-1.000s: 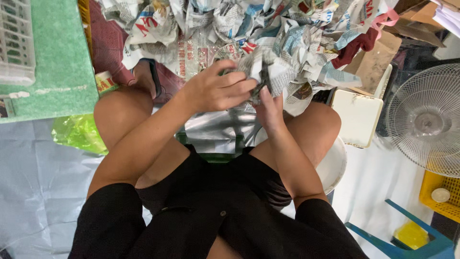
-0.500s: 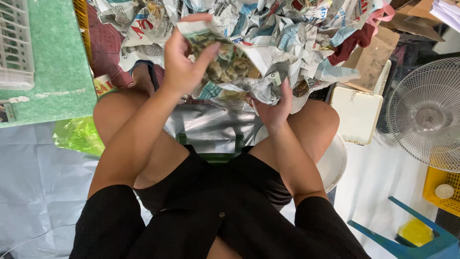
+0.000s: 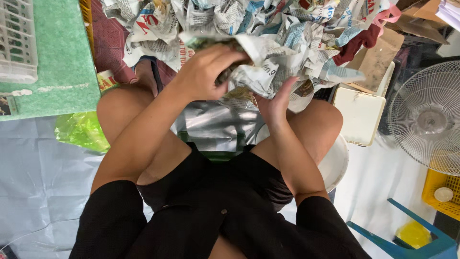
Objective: The person sits cross-legged and repeatedly folds newspaper sheets by hand into small rectangular packets. They pick up sheets from a large pile on their lap, fold them multiple times, and place the finished packets into a white basket to the left.
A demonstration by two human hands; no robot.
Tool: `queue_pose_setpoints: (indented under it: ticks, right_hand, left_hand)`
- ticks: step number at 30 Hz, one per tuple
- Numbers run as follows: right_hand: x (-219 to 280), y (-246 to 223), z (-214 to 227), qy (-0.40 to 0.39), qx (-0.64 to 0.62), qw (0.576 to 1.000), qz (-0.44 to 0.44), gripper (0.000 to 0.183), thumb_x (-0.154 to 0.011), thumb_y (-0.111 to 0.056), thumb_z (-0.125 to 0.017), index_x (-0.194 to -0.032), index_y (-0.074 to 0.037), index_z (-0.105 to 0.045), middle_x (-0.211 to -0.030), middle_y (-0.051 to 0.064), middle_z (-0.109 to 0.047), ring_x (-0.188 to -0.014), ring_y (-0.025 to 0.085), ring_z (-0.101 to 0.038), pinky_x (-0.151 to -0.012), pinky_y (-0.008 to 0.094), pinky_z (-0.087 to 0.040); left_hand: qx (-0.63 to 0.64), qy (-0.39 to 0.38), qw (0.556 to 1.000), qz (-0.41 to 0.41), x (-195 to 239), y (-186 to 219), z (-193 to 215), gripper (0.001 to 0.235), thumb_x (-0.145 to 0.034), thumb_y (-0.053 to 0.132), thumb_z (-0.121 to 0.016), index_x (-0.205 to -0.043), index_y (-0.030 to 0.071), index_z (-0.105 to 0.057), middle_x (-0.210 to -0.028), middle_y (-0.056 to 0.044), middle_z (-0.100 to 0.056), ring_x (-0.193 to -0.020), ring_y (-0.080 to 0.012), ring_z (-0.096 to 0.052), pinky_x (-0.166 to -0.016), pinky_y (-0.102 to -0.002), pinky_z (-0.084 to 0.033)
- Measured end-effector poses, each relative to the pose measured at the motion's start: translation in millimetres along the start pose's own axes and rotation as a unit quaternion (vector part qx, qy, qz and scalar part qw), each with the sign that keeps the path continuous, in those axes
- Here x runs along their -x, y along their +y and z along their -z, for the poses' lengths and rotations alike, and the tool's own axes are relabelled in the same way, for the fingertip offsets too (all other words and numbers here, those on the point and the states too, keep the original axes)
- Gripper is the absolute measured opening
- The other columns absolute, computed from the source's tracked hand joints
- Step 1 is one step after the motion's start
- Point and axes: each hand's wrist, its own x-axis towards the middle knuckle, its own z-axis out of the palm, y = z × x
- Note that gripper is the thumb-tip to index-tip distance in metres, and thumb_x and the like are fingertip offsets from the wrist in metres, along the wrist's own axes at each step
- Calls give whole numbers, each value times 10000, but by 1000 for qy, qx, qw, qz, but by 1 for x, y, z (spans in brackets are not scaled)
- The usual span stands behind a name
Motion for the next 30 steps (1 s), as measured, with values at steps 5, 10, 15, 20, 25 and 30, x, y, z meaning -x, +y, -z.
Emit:
queue_pose_setpoints:
  ticks: [5, 10, 15, 20, 25, 30]
  right_hand:
    - [1, 0, 5, -13, 61, 998, -10, 851, -987, -730, -351, -1550, -92, -372, -1497, 118, -528, -1367, 318, -556, -1100, 532, -491]
    - [6, -16, -5, -1, 101, 994, -31, 825, -1004, -694, -339, -1536, -66, -390, -1473, 106, -519, -1344, 313, -547, -1034, 554, -507]
    - [12, -24, -24, -18, 118, 993, -17, 725, -1046, -607, -377, -1496, -39, -415, -1356, 122, -597, -1181, 271, -645, -940, 456, -567]
    - [12, -21, -26, -20, 165, 986, 8, 639, -1103, -552, -381, -1368, 3, -554, -1190, 123, -674, -982, 206, -673, -811, 346, -536]
    - [9, -22, -13, -38, 362, 927, 93, 628, -1160, -471, -327, -1082, 34, -692, -1026, 79, -704, -907, 120, -608, -857, 288, -501]
    - [9, -28, -11, -2, 489, 871, 54, 654, -1220, -422, -321, -905, 80, -597, -794, 80, -546, -724, 135, -416, -738, 325, -400]
  left_hand:
    - [90, -87, 988, 94, 5, 2, 5, 750, -670, 75, -761, -1390, 13, -560, -1246, -242, -641, -1125, -441, -639, -961, -451, -544]
    - [66, -123, 980, 142, 13, -4, -6, 891, -633, 157, -848, -1428, -12, -484, -1204, -283, -604, -1058, -451, -634, -892, -479, -531]
    - [53, -163, 969, 176, 22, -7, -20, 897, -741, 277, -907, -1458, -11, -454, -1259, -279, -592, -1138, -488, -595, -928, -523, -499]
    - [31, -94, 990, 99, 19, 0, -24, 943, -699, 411, -987, -1403, 17, -498, -1336, -269, -577, -1205, -473, -574, -995, -504, -487]
    - [13, -65, 993, 101, 11, 7, -19, 989, -595, 454, -1002, -1354, 2, -555, -1303, -242, -614, -1191, -461, -583, -994, -496, -488]
    - [51, -115, 983, 135, 5, 7, -5, 903, -544, 485, -1011, -1218, 13, -641, -1166, -188, -689, -1059, -426, -666, -904, -480, -533]
